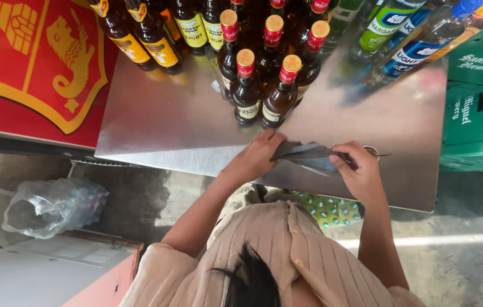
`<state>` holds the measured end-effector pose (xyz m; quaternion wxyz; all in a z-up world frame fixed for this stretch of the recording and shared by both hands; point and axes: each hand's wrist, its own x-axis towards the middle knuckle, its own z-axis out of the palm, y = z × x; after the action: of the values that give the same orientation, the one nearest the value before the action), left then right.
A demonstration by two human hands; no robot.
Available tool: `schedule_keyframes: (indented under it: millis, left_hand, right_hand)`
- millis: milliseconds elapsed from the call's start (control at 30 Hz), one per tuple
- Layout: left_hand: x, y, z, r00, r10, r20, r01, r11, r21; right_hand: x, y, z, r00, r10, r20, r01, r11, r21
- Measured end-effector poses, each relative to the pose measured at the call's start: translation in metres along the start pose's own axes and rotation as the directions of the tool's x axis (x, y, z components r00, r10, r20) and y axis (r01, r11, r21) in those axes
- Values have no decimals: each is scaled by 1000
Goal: Wiping and cleaning several liquor bottles with a cloth on a metal counter.
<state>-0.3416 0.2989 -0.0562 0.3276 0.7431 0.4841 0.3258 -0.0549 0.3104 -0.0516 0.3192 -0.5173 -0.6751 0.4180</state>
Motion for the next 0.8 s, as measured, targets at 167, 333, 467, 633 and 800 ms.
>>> schedule_keyframes:
  millis: [167,333,467,633,800]
  left_hand:
    - [-19,-28,-15,937,-89,338,164,966,-202]
    - [-14,-74,16,947,104,305,61,872,-487]
    - [-2,-71,55,936,-249,-249,231,968,-99]
    - [-44,-85,125,899,-342,-272,397,900,182]
    - [-59,-89,160,900,-352,-258,414,875,252]
  right_hand:
    - [-4,23,-22,992,89,91,-103,982,159]
    - [16,50,-28,975,174,141,-197,967,165]
    - [19,141,5,978,82,-190,-114,980,-162]
    - [-24,185,50,978,-170,-119,39,713,-700]
    - [-57,154,68,973,135,-186,-227,705,-672]
